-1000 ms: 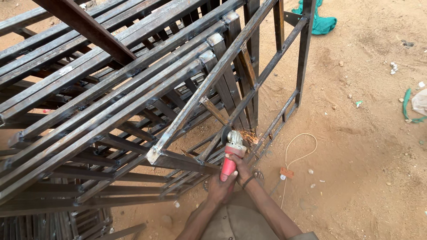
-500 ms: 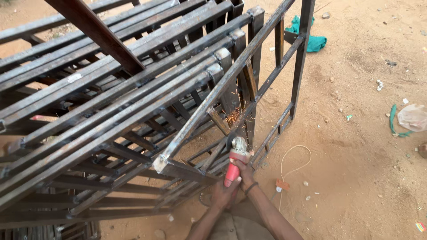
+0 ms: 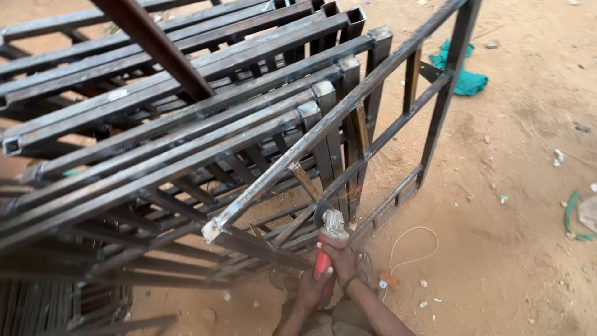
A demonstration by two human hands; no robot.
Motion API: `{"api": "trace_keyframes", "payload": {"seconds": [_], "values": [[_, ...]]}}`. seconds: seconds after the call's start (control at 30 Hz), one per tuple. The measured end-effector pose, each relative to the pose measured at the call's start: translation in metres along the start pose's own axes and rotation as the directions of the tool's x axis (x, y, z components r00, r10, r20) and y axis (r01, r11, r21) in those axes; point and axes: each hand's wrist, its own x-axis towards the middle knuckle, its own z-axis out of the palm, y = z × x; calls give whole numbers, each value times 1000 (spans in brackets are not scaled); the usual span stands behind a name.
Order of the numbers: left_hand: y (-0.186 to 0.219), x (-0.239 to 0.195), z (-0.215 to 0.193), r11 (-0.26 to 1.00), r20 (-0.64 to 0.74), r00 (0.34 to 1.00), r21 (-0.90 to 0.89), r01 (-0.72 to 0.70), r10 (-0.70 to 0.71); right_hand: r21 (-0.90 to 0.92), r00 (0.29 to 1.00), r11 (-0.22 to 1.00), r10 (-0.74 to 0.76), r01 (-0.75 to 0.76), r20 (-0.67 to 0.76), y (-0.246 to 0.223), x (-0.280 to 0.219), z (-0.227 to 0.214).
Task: The person uses a handheld angle grinder to smooth welds and edges on stacked metal gate frames. They move the grinder along horizontal and vertical bars, generating sparks, and reposition the frames to access different sections.
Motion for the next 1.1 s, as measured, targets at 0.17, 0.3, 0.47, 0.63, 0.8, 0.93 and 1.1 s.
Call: {"api": "trace_keyframes", "payload": {"seconds": [0.17,0.3,0.47,0.63,0.8,0.93,1.1], "values": [[-2,12,33,989,-125,986,-84,-121,110,2,987,997,-80,80,140,-13,19,-18],[-27,18,56,987,-205,966,7,-158,156,-193,970,972,-91,136,227,-17,25,-36],[-45,26,62,946,-181,965,-228,-228,189,-256,947,951,-91,175,308,-25,27,-35],[-53,28,60,932,-170,964,-269,-243,203,-274,942,940,-114,205,315,-8,26,-32],[-41,28,45,938,-211,940,-163,-306,270,71,962,997,-57,39,268,13,33,-22],[-39,15,56,942,-202,949,-188,-279,241,64,965,998,-6,-11,262,22,30,-33],[-32,20,49,938,-175,935,-109,-330,309,84,938,996,-46,18,343,20,37,-28]]}}
